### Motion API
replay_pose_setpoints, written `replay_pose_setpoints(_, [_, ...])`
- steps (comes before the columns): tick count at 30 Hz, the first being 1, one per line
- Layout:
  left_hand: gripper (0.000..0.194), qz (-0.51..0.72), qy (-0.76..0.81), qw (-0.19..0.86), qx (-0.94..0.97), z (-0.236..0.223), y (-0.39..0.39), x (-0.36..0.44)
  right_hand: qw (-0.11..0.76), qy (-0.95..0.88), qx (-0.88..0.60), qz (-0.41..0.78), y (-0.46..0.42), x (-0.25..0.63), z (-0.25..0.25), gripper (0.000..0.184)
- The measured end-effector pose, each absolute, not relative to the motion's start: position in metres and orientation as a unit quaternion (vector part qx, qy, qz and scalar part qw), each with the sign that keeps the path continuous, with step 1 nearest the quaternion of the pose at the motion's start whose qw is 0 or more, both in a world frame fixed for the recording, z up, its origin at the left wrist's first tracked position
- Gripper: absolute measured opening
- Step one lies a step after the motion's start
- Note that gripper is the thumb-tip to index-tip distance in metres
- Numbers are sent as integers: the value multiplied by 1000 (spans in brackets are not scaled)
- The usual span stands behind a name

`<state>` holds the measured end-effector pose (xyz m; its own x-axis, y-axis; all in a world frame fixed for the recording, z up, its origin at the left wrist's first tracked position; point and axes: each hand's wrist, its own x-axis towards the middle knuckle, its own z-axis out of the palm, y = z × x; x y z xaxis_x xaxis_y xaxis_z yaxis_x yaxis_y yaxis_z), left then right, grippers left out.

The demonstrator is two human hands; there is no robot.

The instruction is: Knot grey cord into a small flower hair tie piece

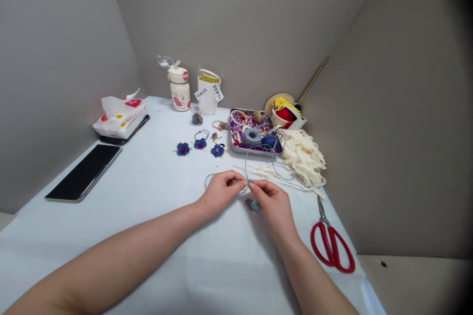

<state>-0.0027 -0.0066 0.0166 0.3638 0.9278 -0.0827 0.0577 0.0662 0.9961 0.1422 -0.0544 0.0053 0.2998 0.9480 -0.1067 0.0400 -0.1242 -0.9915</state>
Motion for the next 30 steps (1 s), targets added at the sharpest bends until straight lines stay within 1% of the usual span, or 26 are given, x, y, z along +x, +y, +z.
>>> replay_pose_setpoints(6, [15, 341, 430, 559, 622, 17, -6, -6, 485, -448, -621, 423, -53, 151, 9, 25])
replay_pose_setpoints(10, [17, 318, 422, 545, 652, 14, -3, -10, 437, -484, -634, 416, -52, 158, 12, 25])
replay_pose_setpoints(14, [19, 284, 430, 508, 690, 7, 0, -12, 398, -531, -644, 381, -52, 162, 15, 24])
replay_pose_setpoints(21, [19, 235, 432, 484, 724, 6, 4, -14, 317, -577, -662, 357, -53, 163, 18, 21])
replay_pose_setpoints(30, [19, 216, 404, 454, 764, 8, 4, -15, 272, -605, -669, 335, -54, 164, 16, 17])
